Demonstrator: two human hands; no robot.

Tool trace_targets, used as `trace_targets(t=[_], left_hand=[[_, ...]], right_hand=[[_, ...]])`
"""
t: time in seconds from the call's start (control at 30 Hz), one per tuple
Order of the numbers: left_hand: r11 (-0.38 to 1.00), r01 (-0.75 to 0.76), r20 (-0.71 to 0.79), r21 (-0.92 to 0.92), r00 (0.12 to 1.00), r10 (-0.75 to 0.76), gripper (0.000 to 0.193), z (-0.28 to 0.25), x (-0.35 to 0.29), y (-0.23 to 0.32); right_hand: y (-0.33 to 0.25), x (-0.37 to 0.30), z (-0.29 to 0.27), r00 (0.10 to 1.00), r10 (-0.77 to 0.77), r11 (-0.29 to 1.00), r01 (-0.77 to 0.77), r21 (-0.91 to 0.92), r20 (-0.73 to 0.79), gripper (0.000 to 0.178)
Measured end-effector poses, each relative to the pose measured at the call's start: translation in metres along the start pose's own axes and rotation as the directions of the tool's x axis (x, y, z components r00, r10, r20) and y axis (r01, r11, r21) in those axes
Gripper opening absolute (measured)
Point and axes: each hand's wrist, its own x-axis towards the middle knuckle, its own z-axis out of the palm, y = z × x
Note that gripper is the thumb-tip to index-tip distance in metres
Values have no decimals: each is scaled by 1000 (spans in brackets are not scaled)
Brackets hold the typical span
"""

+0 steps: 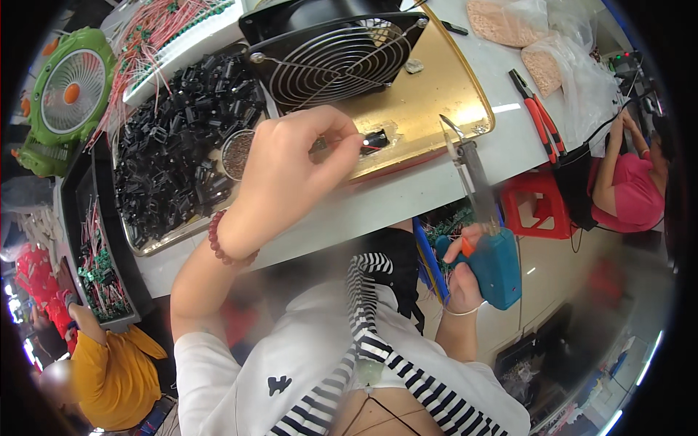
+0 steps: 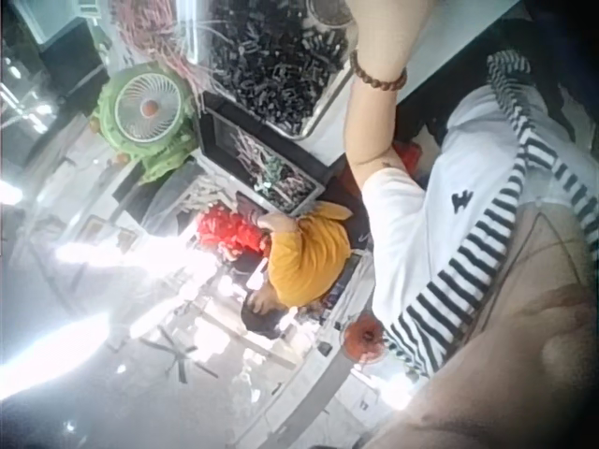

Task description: Soldering wires onto small electronic circuit boards at a factory workstation.

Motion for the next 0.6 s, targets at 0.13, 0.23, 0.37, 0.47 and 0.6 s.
trace_targets(t=[0.13,0.23,0.37,0.47,0.6], left_hand=[[999,22,-33,29,999,-21,10,5,-3,-5],[999,-23,-61,31,998,24,9,7,-2,-5],[1000,-1,-55,-3,998,1,9,10,-1,-9],[1000,-28,-57,-14,998,27,9,11,-1,-11],[999,-46,-79,-21,996,44,9,12,0,-15]], right_hand=[[-3,-3,4,998,50,998,-51,-27,-34,50],[-5,-1,9,998,53,997,-55,-48,-45,48],[-1,-3,12,1000,6,992,-8,-123,-18,45],[0,-4,10,999,-29,982,35,-184,33,38],[3,-6,8,998,-27,967,41,-252,59,31]])
